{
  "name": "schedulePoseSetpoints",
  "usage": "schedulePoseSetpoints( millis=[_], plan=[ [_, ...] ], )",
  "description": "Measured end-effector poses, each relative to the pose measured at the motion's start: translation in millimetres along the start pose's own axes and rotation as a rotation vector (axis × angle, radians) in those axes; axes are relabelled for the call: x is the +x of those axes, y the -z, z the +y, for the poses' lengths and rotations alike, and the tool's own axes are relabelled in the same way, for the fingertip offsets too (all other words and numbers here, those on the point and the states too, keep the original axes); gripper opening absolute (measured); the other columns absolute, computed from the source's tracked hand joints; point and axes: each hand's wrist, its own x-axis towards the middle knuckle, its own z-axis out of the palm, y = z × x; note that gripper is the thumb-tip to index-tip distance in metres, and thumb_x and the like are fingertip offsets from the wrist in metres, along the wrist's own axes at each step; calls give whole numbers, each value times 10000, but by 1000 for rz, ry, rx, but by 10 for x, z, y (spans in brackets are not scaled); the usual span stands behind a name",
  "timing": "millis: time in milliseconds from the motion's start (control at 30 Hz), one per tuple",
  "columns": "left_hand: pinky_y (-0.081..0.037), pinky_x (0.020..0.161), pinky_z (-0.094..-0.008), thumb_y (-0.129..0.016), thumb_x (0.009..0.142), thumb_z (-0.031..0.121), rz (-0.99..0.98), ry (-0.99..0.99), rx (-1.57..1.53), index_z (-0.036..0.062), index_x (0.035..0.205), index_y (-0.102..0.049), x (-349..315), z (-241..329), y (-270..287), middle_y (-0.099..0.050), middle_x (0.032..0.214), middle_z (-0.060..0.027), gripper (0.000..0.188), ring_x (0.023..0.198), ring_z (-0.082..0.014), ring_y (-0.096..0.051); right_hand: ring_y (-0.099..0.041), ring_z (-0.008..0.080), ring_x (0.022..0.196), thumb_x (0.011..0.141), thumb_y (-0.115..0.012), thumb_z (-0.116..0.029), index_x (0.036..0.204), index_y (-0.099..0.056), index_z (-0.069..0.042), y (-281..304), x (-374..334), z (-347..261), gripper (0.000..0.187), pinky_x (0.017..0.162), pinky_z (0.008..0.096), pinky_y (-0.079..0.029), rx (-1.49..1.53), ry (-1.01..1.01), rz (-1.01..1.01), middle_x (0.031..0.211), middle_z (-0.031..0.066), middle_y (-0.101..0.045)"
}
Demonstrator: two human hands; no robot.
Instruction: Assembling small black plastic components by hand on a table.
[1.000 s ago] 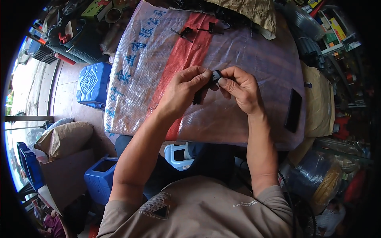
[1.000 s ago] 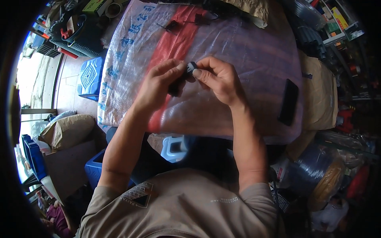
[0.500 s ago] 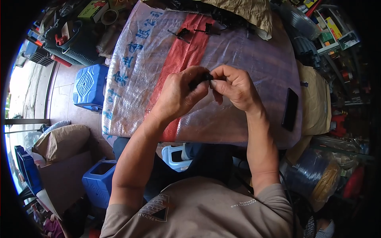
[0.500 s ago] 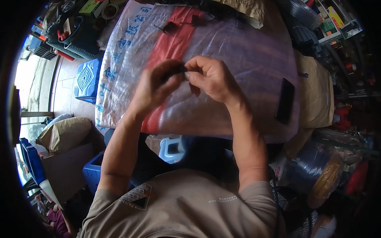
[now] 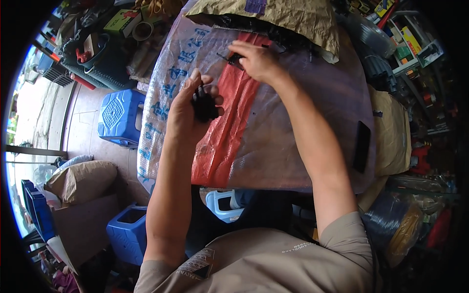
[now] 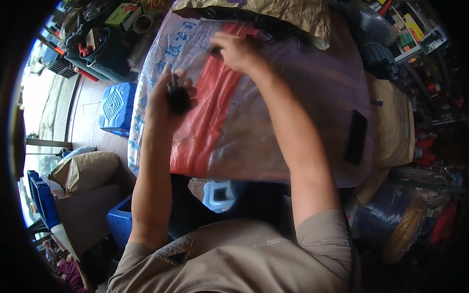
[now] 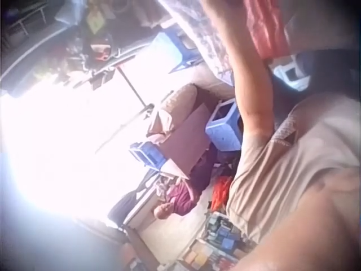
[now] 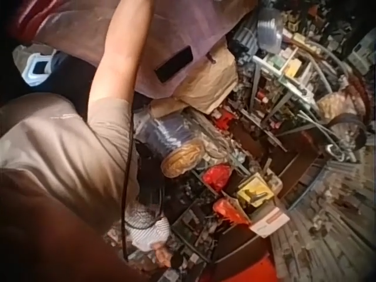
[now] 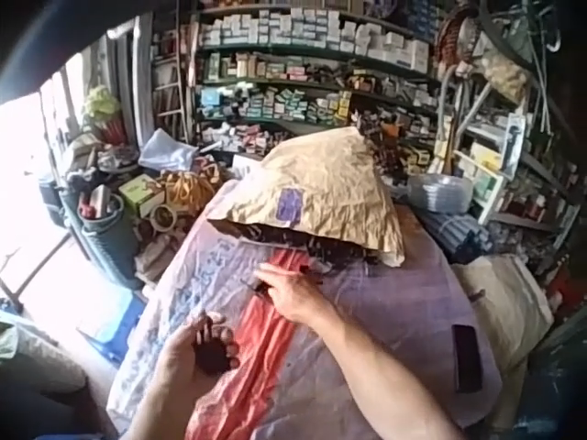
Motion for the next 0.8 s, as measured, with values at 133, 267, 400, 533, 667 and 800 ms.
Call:
schedulePoseSetpoints(
  millis=[133,267,400,533,667,800],
  plan=[
    [-517,617,-365,-611,860,168,150,-8,54,53,922,-581,59,22,67,-622,802,-77,134,713,-219,-626,-613,304,876,824,-598,-46,1021,-669,-32,-137,-74,-33,210,789,373,-500,-12,84,55,945,129,-615],
    [-470,544,-291,-654,850,171,218,-76,436,22,838,-586,17,46,14,-608,737,-64,164,578,-159,-568,-615,214,800,885,-600,-109,1017,-644,-42,126,-336,-388,155,713,309,-493,213,54,66,902,90,-615],
    [-426,525,-246,-703,856,283,172,-112,868,-39,1028,-615,-81,-56,-287,-594,732,-28,376,573,-90,-515,-518,43,688,905,-633,-128,959,-575,-26,426,-725,-668,129,596,196,-427,808,-319,-10,835,7,-602],
    [-450,630,-253,-660,890,320,-39,-101,978,-54,1151,-578,-135,-243,-396,-643,915,-75,463,744,-98,-542,-552,83,688,937,-591,-167,965,-630,2,433,-964,-735,176,611,227,-452,968,-362,166,837,27,-620],
    [-485,671,-283,-627,913,225,-107,-287,956,-24,1133,-586,-135,-440,-456,-664,870,-86,334,782,-113,-591,-543,86,667,931,-597,-143,980,-641,10,398,-988,-846,167,610,218,-445,1080,-349,244,796,27,-620],
    [-499,609,-314,-579,896,95,-4,-629,1106,-32,1028,-590,-58,-563,-326,-655,753,-183,184,674,-206,-668,-551,89,726,939,-562,-103,1045,-637,16,396,-972,-909,176,636,216,-448,1133,-346,197,861,49,-617]
  ],
)
